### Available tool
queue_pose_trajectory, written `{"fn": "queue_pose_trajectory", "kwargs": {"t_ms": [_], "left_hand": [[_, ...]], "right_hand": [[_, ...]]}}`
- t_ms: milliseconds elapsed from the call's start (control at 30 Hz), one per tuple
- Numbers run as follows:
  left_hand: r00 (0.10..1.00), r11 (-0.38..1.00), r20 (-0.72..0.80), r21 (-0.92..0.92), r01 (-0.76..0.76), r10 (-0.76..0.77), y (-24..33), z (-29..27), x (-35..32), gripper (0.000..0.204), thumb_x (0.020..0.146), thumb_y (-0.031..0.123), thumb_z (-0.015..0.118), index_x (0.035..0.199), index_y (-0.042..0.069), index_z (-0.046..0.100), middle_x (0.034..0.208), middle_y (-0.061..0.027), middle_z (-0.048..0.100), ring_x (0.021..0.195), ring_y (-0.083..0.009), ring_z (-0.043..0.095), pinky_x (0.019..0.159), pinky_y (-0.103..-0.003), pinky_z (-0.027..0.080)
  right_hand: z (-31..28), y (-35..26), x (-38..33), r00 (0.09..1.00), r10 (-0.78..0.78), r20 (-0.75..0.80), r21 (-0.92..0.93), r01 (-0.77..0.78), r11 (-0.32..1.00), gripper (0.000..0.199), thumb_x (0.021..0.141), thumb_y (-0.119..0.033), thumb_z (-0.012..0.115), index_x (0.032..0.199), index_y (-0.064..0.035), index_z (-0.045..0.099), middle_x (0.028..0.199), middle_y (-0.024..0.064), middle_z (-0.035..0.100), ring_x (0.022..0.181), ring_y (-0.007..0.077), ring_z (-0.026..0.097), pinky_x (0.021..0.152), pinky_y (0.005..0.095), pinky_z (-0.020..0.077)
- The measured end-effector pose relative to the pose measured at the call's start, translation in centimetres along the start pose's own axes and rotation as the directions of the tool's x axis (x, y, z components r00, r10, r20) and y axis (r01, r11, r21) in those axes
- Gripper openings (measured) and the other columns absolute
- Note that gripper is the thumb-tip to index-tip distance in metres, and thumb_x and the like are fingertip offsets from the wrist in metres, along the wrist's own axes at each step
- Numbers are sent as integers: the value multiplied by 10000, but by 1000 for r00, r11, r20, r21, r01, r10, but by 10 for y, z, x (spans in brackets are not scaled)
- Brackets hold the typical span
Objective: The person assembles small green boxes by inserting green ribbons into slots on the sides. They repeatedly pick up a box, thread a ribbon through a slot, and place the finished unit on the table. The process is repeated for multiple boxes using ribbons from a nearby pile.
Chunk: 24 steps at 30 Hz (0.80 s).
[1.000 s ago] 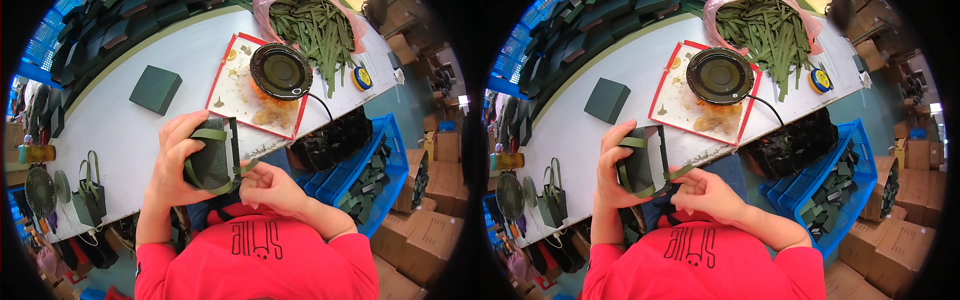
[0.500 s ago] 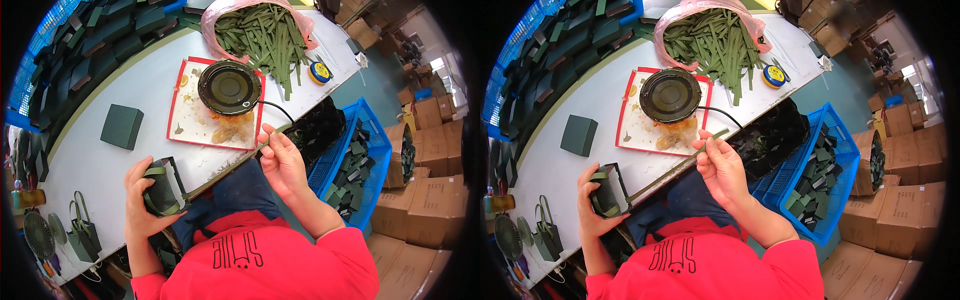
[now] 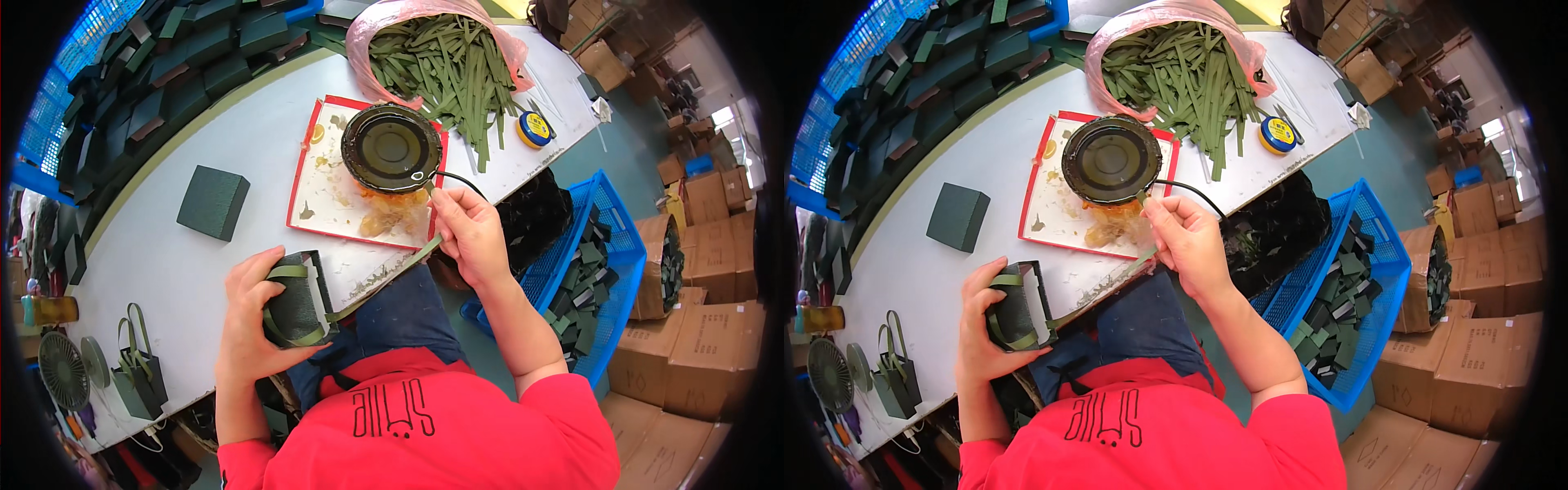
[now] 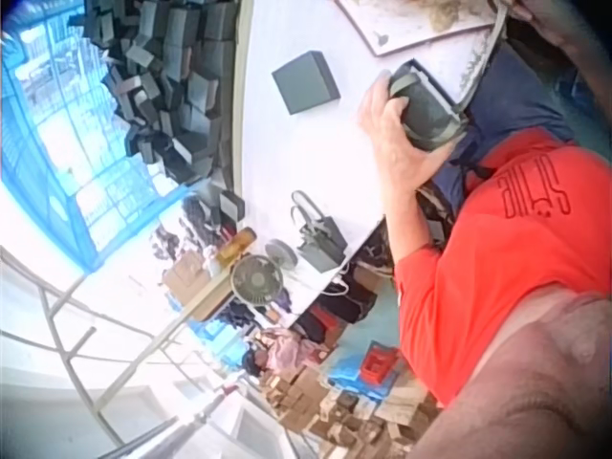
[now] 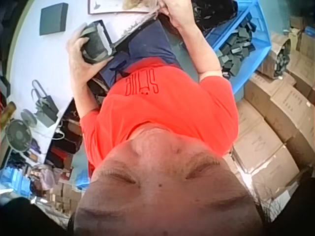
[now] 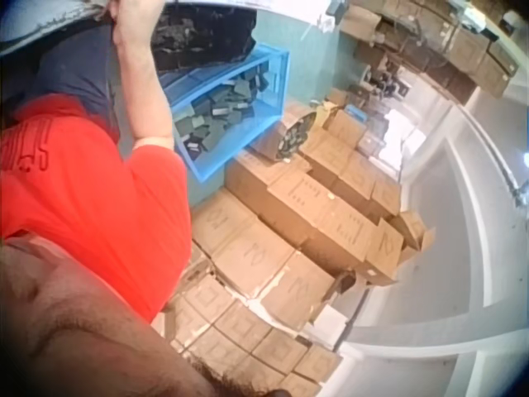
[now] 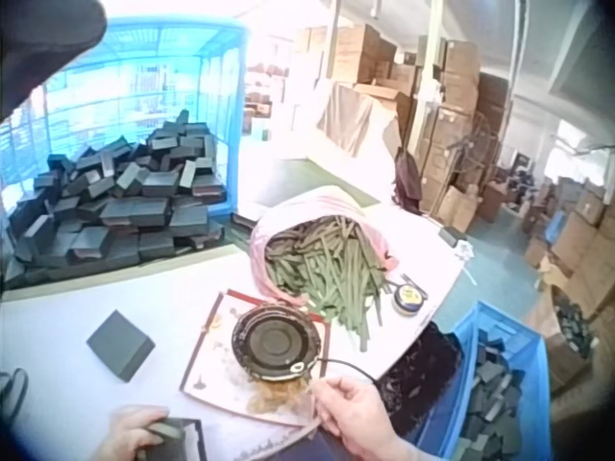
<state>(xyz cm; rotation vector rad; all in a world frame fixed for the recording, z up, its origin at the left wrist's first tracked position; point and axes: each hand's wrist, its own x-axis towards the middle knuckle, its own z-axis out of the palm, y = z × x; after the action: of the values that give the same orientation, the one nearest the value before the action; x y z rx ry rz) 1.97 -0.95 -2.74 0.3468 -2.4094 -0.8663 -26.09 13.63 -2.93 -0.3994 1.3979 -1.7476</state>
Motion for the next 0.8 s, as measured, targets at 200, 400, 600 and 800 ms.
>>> {"fn": "queue_pose_trajectory", "kwargs": {"t_ms": [200,400,600,800], "left_hand": [[1000,1000,6,-5,-24,24,2,4,5,878,439,198,974,1149,81,471,1396,-252,509,1261,-442,480,1031,-516,389],[1000,1000,5,6,-24,24,2,4,3,885,431,200,976,1147,86,469,1393,-251,512,1257,-447,485,1027,-516,394],[1000,1000,4,4,-17,17,1,4,2,892,428,197,975,1152,88,466,1396,-255,509,1252,-446,488,1027,-515,397],[1000,1000,-4,-5,-9,9,-1,4,1,885,437,200,975,1153,89,466,1392,-261,511,1248,-445,489,1030,-516,396]], "right_hand": [[3,-2,10,999,-14,-32,-51,12,999,179,954,-189,693,906,-27,636,596,-50,496,443,10,345,381,195,252],[9,1,14,999,4,-51,-41,-6,999,185,947,-187,700,863,-47,613,586,-54,479,444,10,333,378,201,233],[7,7,17,999,14,-53,-57,-17,998,198,942,-195,699,849,-64,583,582,-50,470,442,16,333,377,205,228],[1,3,9,999,5,-33,-11,-5,1000,183,948,-195,687,872,-63,586,582,-47,467,436,25,339,385,202,253]]}}
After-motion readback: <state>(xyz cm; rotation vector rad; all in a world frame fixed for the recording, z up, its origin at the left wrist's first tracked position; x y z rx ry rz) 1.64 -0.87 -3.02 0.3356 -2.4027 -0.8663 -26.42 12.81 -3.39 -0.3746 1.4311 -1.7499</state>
